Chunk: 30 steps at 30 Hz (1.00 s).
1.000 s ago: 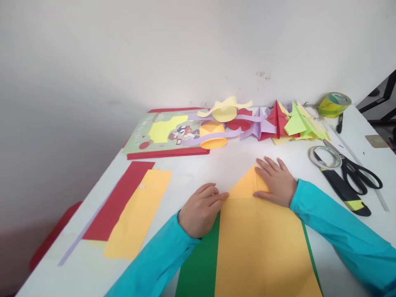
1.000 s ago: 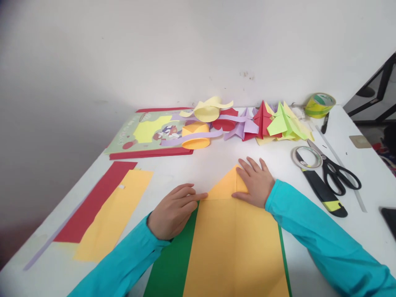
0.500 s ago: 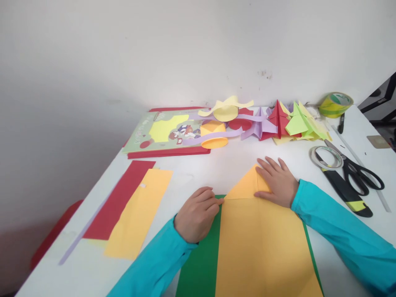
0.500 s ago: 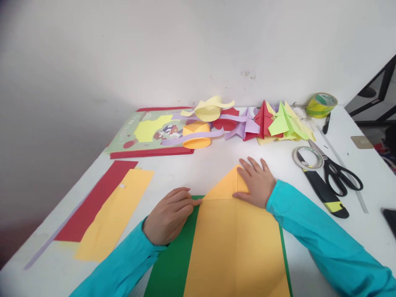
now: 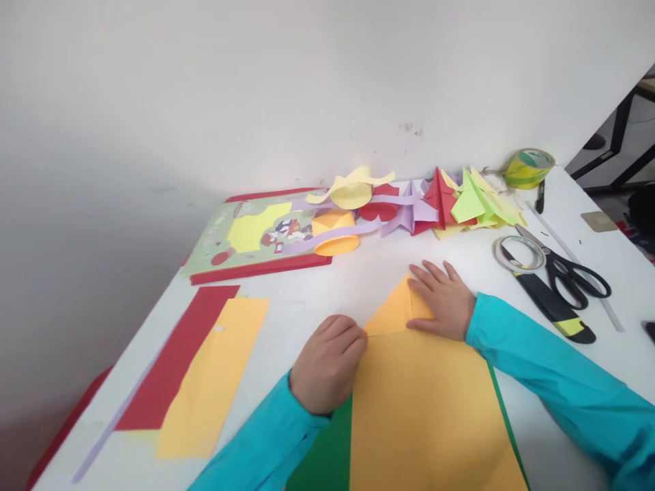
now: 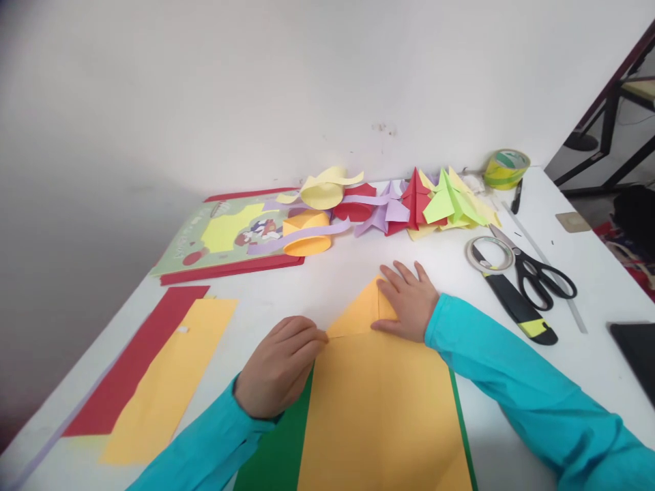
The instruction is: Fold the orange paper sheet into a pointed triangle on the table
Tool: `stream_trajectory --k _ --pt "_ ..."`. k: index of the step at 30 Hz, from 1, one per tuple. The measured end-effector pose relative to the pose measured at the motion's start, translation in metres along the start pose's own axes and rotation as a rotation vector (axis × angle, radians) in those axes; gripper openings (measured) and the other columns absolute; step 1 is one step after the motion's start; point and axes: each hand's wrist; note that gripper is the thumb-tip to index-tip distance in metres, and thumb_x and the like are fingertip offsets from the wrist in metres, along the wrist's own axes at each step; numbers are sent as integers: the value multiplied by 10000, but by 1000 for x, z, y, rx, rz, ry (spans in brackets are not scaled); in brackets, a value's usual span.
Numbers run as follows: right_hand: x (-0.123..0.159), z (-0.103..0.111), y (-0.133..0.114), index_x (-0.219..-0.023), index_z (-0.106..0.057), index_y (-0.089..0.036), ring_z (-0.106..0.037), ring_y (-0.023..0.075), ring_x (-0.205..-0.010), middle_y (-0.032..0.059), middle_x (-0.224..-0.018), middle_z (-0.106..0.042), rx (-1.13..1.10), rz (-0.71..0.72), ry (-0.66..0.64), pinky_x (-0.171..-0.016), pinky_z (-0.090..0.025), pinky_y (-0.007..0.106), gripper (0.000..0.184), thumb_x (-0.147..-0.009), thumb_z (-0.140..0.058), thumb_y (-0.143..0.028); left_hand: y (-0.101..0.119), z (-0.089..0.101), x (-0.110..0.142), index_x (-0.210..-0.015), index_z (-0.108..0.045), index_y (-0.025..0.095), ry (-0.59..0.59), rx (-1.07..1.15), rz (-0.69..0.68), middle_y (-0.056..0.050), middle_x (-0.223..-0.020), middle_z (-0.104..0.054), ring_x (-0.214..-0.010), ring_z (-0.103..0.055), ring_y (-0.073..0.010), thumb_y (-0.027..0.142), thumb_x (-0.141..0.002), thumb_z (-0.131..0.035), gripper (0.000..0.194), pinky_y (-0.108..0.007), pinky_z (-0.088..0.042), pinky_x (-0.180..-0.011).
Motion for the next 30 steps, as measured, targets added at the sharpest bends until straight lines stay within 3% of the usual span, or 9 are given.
stream_trajectory --k 2,7,12,15,19,30 --pt "0 0 0 -1381 -414 -157 -201 342 -1390 111 -1516 -279 -10 -2 4 -1101 -144 602 767 -833 -400 -695 5 -7 -17 -849 -569 146 -26 -53 18 -119 -925 -642 -827 -513 -214 23 -830 -377 228 -364 -506 -691" --pt "0 0 -1 -1367 -432 -151 -208 352 -1383 113 -1511 -292 -34 -5 25 -1094 -143 607 752 -832 -420 -679 8 -39 -52 -925 -596 98 -88 -124 32 -144 -900 -617 -791 -530 -224 54 -835 -385 234 -374 -526 -668" --pt "-1 0 -1 -1358 -443 -166 -217 345 -1382 110 -1505 -306 -38 -1 37 -1099 -134 592 710 -829 -463 -639 5 -62 -51 -1054 -587 47 23 -113 39 -194 -1027 -601 -864 -538 -241 111 -874 -423 252 -400 -536 -713" --pt "0 0 -1 -1358 -441 -159 -220 341 -1381 109 -1506 -306 -30 3 41 -1099 -134 588 698 -836 -456 -624 4 -64 -46 -1155 -553 51 24 -75 71 -209 -1108 -571 -941 -528 -252 156 -899 -415 309 -419 -532 -764" --pt "0 0 0 -1364 -434 -154 -219 336 -1382 107 -1505 -308 -7 5 41 -1100 -142 584 684 -846 -451 -600 2 -61 -47 -1148 -568 45 15 -30 117 -218 -1097 -560 -944 -507 -259 198 -907 -410 326 -446 -518 -809" --pt "0 7 -2 -1381 -411 -132 -205 358 -1384 140 -1501 -304 -15 19 6 -1094 -144 605 830 -773 -496 -690 -1 -59 -52 -1131 -585 48 -3 -5 61 -195 -1136 -564 -925 -511 -246 197 -900 -425 318 -415 -503 -805"
Point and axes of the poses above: each hand's wrist, its own x-axis away from the middle knuckle, its own z-axis out of the back of the hand, y = z × x
